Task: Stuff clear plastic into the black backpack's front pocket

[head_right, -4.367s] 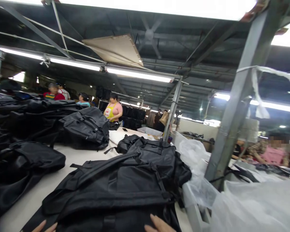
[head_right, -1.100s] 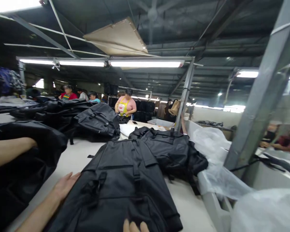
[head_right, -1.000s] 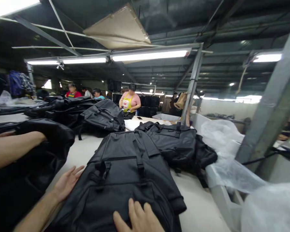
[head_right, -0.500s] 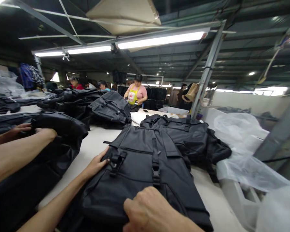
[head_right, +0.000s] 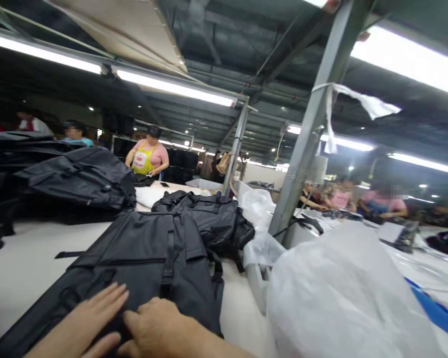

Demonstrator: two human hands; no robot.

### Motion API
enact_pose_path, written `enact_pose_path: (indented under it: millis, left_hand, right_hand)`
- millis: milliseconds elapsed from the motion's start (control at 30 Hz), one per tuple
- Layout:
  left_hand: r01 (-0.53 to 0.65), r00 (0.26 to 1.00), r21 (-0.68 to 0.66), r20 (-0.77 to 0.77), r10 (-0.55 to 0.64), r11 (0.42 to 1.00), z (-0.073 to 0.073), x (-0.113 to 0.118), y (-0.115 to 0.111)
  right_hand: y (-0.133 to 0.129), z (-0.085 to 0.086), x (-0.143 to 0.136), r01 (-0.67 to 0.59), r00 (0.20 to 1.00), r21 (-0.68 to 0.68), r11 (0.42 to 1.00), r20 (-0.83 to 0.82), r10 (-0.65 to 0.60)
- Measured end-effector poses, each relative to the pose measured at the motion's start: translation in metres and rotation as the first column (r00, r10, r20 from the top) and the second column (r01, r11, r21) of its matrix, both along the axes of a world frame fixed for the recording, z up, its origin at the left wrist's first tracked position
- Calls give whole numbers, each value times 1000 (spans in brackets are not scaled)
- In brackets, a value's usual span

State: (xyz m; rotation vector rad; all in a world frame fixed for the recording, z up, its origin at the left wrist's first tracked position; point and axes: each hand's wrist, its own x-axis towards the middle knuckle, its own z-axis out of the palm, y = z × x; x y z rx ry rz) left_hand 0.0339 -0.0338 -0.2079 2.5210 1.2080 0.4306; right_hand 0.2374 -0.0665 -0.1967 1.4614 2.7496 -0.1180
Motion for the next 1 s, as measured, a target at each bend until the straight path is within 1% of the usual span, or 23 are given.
enact_pose_path:
  millis: [33,67,100,133,200,233,267,300,367,433,500,533,600,667,700,767,800,833,867,933,967,1000]
  left_hand:
    - [28,996,-47,-85,-32,999,-1,9,-8]
    - [41,987,-84,-151,-53,996,0,15,-16]
    - [46,981,-103,-185,-64,994,3,20,-22]
    - [46,978,-112,-195,-67,993,7,22,-27]
    - [30,985,-106,-166,-47,994,17,23,-30]
    - [13,989,-97,-143,-27,995,21,22,-29]
    - [-4,993,-82,-115,-6,997,23,21,-27]
    - [-21,996,-70,-88,15,997,25,21,-25]
    - [-74,997,-43,-34,72,996,25,20,-21]
    - [-157,987,33,39,156,987,24,23,-20]
    - [-222,973,156,101,208,962,22,26,-23]
    - [-224,972,223,119,201,949,20,27,-25]
    - [-168,983,330,128,132,929,13,29,-31]
    - [-112,991,413,116,70,904,3,28,-36]
    - [-106,992,450,107,64,886,-3,28,-38]
    - [-156,988,532,97,123,832,-14,28,-40]
    - [-177,984,585,91,153,792,-18,29,-40]
    - [-182,982,644,82,170,743,-20,30,-41]
    - [-192,980,707,99,173,680,-22,32,-41]
    - [-223,975,810,188,119,543,-22,36,-41]
    - [-231,972,838,227,69,494,-22,37,-42]
    - [-240,965,851,260,22,467,-22,37,-43]
  right_hand:
    - [3,-2,1,14,1000,13,1000,2,-14]
    - [5,0,1,44,999,10,999,6,-44]
    - [7,6,2,87,996,-14,996,2,-87]
    - [10,14,3,124,992,-71,990,-6,-124]
    - [19,34,2,141,989,-240,960,-12,-149]
    - [24,42,-1,125,991,-309,943,-8,-135]
    - [29,49,-4,102,994,-349,932,0,-109]
    - [34,54,-9,83,996,-356,931,12,-84]
    - [41,57,-17,72,997,-304,950,13,-71]
    - [48,56,-20,76,996,-285,956,-17,-85]
    - [54,53,-16,93,993,-319,943,-40,-112]
    - [57,53,-12,106,991,-347,932,-38,-127]
    - [62,52,-6,138,988,-409,902,-2,-152]
    - [66,53,-6,154,988,-460,874,56,-145]
    - [67,53,-8,155,988,-470,869,84,-131]
    - [68,53,-18,153,985,-462,873,147,-95]
    - [68,53,-25,152,980,-456,877,182,-76]
    - [68,52,-32,151,975,-450,880,215,-57]
    - [67,50,-39,146,970,-445,884,241,-38]
    - [63,46,-49,125,963,-429,895,269,-6]
    - [59,44,-52,112,964,-409,906,266,1]
    - [54,41,-54,105,965,-384,917,261,-1]
